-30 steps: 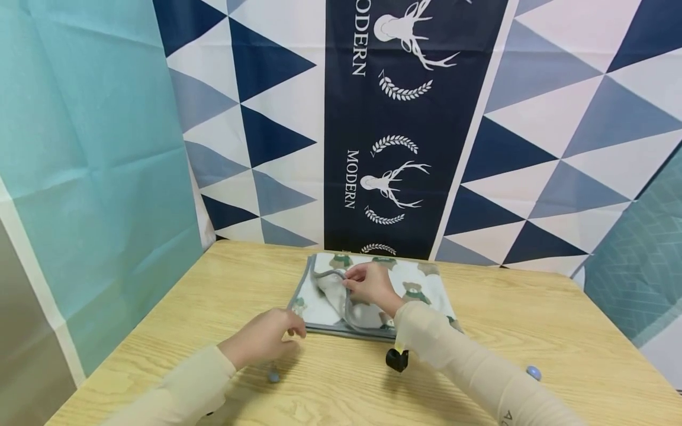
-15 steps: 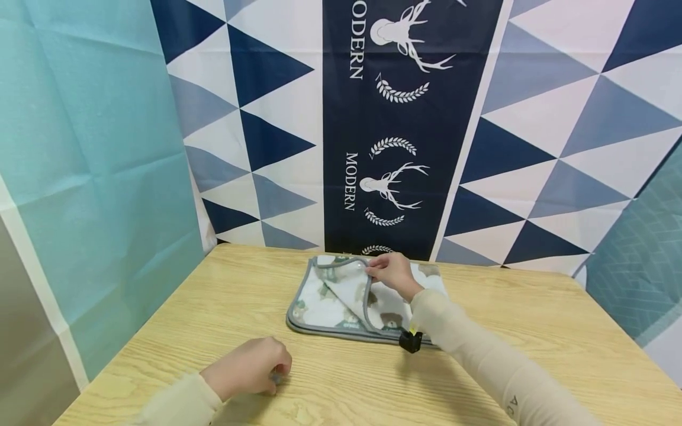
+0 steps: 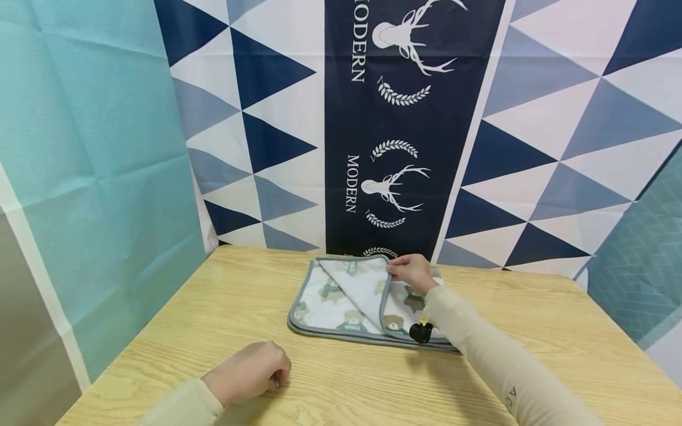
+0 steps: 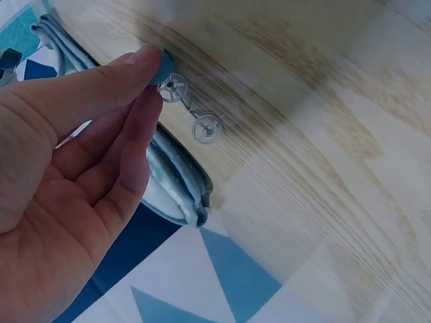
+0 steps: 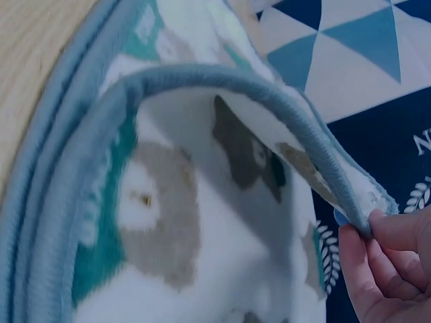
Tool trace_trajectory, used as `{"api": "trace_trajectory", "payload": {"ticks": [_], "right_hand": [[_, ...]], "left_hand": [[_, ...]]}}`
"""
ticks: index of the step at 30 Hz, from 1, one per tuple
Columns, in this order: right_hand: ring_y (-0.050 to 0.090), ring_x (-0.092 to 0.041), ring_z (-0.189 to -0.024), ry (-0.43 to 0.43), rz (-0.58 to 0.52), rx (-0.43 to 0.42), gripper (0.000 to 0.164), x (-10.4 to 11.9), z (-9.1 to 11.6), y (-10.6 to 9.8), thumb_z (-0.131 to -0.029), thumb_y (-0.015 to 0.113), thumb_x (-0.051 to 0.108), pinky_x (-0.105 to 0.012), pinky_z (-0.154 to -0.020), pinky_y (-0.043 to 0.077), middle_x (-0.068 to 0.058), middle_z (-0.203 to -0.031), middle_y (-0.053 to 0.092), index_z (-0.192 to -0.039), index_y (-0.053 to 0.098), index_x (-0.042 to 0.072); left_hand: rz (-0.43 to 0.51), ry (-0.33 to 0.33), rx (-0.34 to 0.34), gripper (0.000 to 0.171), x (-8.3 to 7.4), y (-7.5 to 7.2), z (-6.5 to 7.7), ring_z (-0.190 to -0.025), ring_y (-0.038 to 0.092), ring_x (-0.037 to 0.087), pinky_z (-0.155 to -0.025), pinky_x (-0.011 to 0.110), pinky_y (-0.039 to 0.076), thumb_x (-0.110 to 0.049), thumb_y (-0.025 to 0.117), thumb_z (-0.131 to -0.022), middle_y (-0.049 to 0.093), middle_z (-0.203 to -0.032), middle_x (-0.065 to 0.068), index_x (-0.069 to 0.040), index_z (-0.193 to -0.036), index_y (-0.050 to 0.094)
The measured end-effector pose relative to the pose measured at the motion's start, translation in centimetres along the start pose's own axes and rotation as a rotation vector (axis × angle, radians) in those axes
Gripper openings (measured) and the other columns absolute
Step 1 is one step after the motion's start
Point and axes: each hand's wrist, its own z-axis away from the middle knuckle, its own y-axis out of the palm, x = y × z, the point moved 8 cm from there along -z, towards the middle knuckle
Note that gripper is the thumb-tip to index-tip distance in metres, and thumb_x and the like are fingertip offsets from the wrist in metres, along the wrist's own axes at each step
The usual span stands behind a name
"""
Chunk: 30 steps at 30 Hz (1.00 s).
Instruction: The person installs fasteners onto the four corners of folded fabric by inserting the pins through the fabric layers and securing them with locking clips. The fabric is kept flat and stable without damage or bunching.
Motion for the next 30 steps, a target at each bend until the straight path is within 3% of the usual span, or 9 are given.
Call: {"api": "trace_trajectory", "payload": {"ticks": [7, 10, 20, 25, 30], "right_hand": [[0.065, -0.005, -0.06, 0.026, -0.015, -0.019, 0.023, -1.8, -0.7, -0.5, -0.084, 0.07, 0.007, -0.027, -0.068, 0.059, -0.018, -0.098, 0.073, -0.102, 0.069, -0.007], [0.066, -0.008, -0.062, 0.04, -0.011, -0.031, 0.023, -2.3, -0.8, -0.6, -0.084, 0.07, 0.007, -0.025, -0.066, 0.058, -0.018, -0.097, 0.072, -0.102, 0.069, -0.006], [0.059, -0.005, -0.052, -0.025, 0.106, -0.04, 0.018, -3.3, -1.2, -0.4, -0.082, 0.072, 0.006, -0.018, -0.053, 0.048, -0.006, -0.07, 0.07, -0.095, 0.069, -0.007], [0.061, -0.007, -0.053, -0.055, 0.137, -0.047, 0.017, -3.1, -1.3, -0.3, -0.081, 0.071, 0.006, -0.02, -0.055, 0.049, -0.011, -0.074, 0.072, -0.094, 0.071, -0.006], [0.064, -0.015, -0.068, -0.09, 0.223, -0.101, 0.016, -1.4, -1.1, -0.7, -0.081, 0.071, 0.01, -0.021, -0.062, 0.048, -0.015, -0.084, 0.074, -0.092, 0.074, -0.001]], "left_hand": [[-0.063, 0.027, -0.013, 0.03, -0.3, 0.1, -0.2, -0.059, 0.041, -0.007, -0.056, 0.011, 0.04, 0.011, 0.074, -0.062, 0.061, -0.063, -0.014, -0.018, -0.063, 0.066], [-0.052, 0.025, -0.004, 0.03, -0.4, 0.2, -0.3, -0.058, 0.039, -0.006, -0.056, 0.011, 0.039, 0.01, 0.075, -0.066, 0.058, -0.062, -0.014, -0.018, -0.062, 0.064], [-0.026, 0.067, -0.05, 0.031, -1.4, -0.3, -0.7, -0.058, 0.031, -0.004, -0.053, 0.01, 0.033, 0.013, 0.064, -0.067, 0.048, -0.059, -0.013, -0.016, -0.059, 0.059], [0.041, 0.086, -0.051, 0.031, -1.7, -0.6, -0.7, -0.059, 0.027, -0.003, -0.053, 0.01, 0.029, 0.017, 0.059, -0.068, 0.04, -0.06, -0.012, -0.012, -0.058, 0.056], [0.097, 0.116, -0.064, 0.03, -1.6, -1.1, -0.6, -0.062, 0.026, -0.002, -0.056, 0.01, 0.026, 0.017, 0.06, -0.071, 0.037, -0.062, -0.011, -0.01, -0.06, 0.054]]}}
